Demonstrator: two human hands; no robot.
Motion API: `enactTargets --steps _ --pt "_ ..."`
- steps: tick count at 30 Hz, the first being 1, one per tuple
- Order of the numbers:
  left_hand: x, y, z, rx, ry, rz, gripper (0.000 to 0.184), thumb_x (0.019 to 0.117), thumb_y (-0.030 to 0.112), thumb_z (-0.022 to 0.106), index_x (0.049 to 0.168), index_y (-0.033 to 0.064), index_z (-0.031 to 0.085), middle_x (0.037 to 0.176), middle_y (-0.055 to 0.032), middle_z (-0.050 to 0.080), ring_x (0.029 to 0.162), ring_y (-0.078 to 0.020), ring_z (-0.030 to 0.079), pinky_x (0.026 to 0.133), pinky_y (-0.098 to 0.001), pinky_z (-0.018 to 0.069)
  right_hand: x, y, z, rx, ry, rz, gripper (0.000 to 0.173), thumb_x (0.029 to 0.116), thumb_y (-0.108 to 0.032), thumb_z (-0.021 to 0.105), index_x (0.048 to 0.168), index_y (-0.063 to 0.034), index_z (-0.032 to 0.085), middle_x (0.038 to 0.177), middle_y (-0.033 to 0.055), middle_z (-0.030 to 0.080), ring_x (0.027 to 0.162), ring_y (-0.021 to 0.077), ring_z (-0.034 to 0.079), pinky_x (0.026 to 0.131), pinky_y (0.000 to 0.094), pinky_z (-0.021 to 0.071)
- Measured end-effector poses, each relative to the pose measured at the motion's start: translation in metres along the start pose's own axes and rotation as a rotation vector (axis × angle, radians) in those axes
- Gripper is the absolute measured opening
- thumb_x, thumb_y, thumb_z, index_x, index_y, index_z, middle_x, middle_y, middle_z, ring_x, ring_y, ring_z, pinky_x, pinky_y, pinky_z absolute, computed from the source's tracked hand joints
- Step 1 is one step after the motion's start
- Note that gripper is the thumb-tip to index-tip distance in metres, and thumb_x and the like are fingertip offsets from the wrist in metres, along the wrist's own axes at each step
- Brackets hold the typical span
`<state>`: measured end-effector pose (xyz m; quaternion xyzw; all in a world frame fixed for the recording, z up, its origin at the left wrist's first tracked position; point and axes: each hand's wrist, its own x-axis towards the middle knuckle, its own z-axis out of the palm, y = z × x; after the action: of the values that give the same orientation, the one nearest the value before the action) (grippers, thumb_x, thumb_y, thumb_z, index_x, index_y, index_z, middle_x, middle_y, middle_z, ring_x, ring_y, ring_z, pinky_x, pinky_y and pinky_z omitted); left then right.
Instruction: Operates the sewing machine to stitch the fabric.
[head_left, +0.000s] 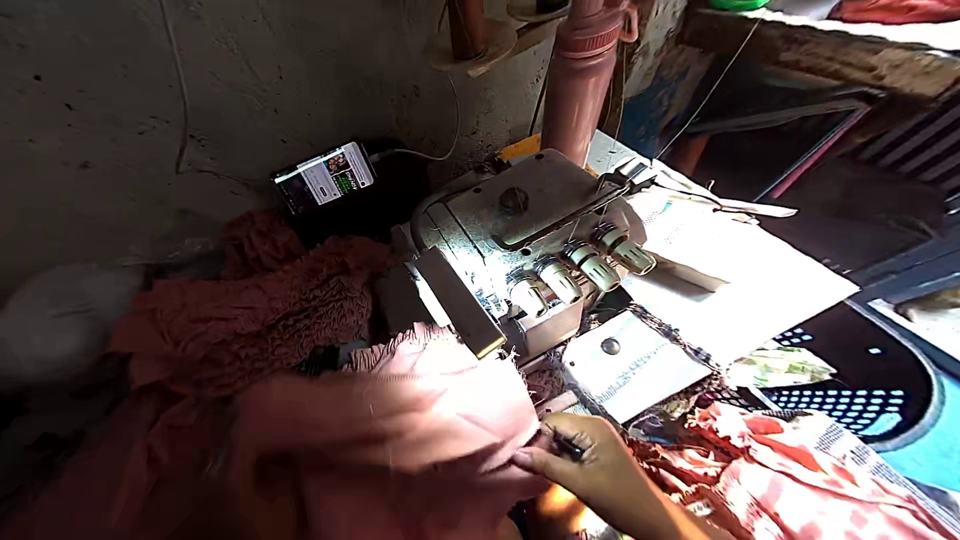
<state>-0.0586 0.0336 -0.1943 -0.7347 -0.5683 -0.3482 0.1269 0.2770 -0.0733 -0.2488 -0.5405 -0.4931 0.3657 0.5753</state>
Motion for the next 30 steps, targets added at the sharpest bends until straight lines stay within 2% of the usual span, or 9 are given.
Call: enactTargets --steps 2,5,8,10,14,18,22,26,30 --pt "0.051 0.040 0.011 -0.030 -0.080 0.092 0.051 0.0966 0.024 0.057 0.131 -0.0143 0.054 0.140 -0.0407 0.048 0.132 -0.0585 0.045 0.111 -0.0707 0.0295 -0.003 0.010 0.017 -0.078 0.142 -0.083 0.033 0.0872 -0.032 0.078 0.071 -0.0073 0.065 0.073 -0.0032 0.061 0.065 -0.0045 0.051 0.058 0.0129 0.0417" --pt "0.041 0.125 -0.005 -0.291 -0.209 0.255 0.028 0.0985 0.029 0.060 0.105 0.0018 0.066 0.101 -0.0155 0.068 0.098 -0.0229 0.066 0.088 -0.0381 0.0526 -0.008 0.010 0.021 -0.262 0.245 -0.313 0.024 0.0930 -0.032 0.075 0.084 -0.0105 0.067 0.102 0.0049 0.061 0.082 -0.0007 0.057 0.070 0.0102 0.0493" --pt "0.016 0.181 0.004 -0.391 -0.622 0.168 0.035 0.0882 0.034 0.073 0.101 0.0017 0.074 0.081 -0.0059 0.073 0.071 -0.0194 0.070 0.064 -0.0417 0.0576 -0.022 -0.014 0.025 -0.294 0.112 -0.398 0.005 0.0881 -0.011 0.073 0.085 -0.0084 0.070 0.093 0.0115 0.066 0.083 0.0148 0.065 0.068 0.0253 0.0561" --pt "0.011 0.184 0.015 -0.387 -0.612 0.113 0.024 0.0877 0.023 0.069 0.093 -0.0003 0.073 0.071 -0.0080 0.069 0.060 -0.0208 0.068 0.056 -0.0426 0.0552 -0.023 -0.024 0.024 -0.293 0.029 -0.407 0.005 0.0853 -0.008 0.074 0.090 -0.0088 0.077 0.088 0.0130 0.068 0.074 0.0186 0.066 0.061 0.0286 0.0544" --pt "0.009 0.175 0.008 -0.444 -0.624 -0.011 0.022 0.0980 0.007 0.053 0.108 -0.0080 0.067 0.085 -0.0156 0.071 0.076 -0.0203 0.070 0.072 -0.0392 0.0577 -0.003 -0.012 0.007 -0.218 0.178 -0.280 0.019 0.0974 -0.028 0.068 0.107 -0.0125 0.074 0.105 0.0053 0.069 0.087 0.0044 0.065 0.071 0.0175 0.0552" --pt "0.011 0.186 0.015 -0.327 -0.484 0.027 0.027 0.1005 0.009 0.048 0.110 -0.0117 0.063 0.085 -0.0201 0.069 0.078 -0.0243 0.070 0.074 -0.0392 0.0563 0.024 -0.004 0.002 -0.253 0.130 -0.030 0.042 0.0971 -0.053 0.062 0.105 -0.0131 0.075 0.096 -0.0002 0.072 0.079 0.0083 0.066 0.067 0.0322 0.0560" --pt "0.024 0.183 0.024 -0.210 -0.375 0.207 0.036 0.0903 0.028 0.070 0.086 -0.0078 0.069 0.078 -0.0186 0.067 0.074 -0.0298 0.067 0.070 -0.0424 0.0530 0.034 -0.014 0.012 -0.148 0.009 0.029 0.043 0.0953 -0.046 0.066 0.081 -0.0052 0.071 0.070 0.0043 0.064 0.063 0.0132 0.060 0.057 0.0359 0.0477" --pt "0.035 0.173 0.032 -0.229 -0.484 0.361 0.042 0.1007 0.032 0.047 0.094 -0.0035 0.070 0.123 -0.0230 0.069 0.115 -0.0397 0.063 0.096 -0.0532 0.0447 0.039 -0.025 0.014 0.080 -0.104 0.161 0.032 0.0967 -0.031 0.066 0.080 -0.0046 0.070 0.063 -0.0020 0.056 0.058 0.0043 0.050 0.056 0.0261 0.0403" --pt "0.043 0.180 0.026 -0.194 -0.545 0.324 0.041 0.1005 0.028 0.046 0.084 -0.0032 0.066 0.089 -0.0209 0.066 0.094 -0.0398 0.061 0.082 -0.0553 0.0400 0.042 -0.040 0.012 0.314 -0.136 0.266 0.016 0.0956 -0.017 0.063 0.088 -0.0053 0.070 0.068 -0.0075 0.057 0.061 -0.0036 0.051 0.058 0.0180 0.0418"
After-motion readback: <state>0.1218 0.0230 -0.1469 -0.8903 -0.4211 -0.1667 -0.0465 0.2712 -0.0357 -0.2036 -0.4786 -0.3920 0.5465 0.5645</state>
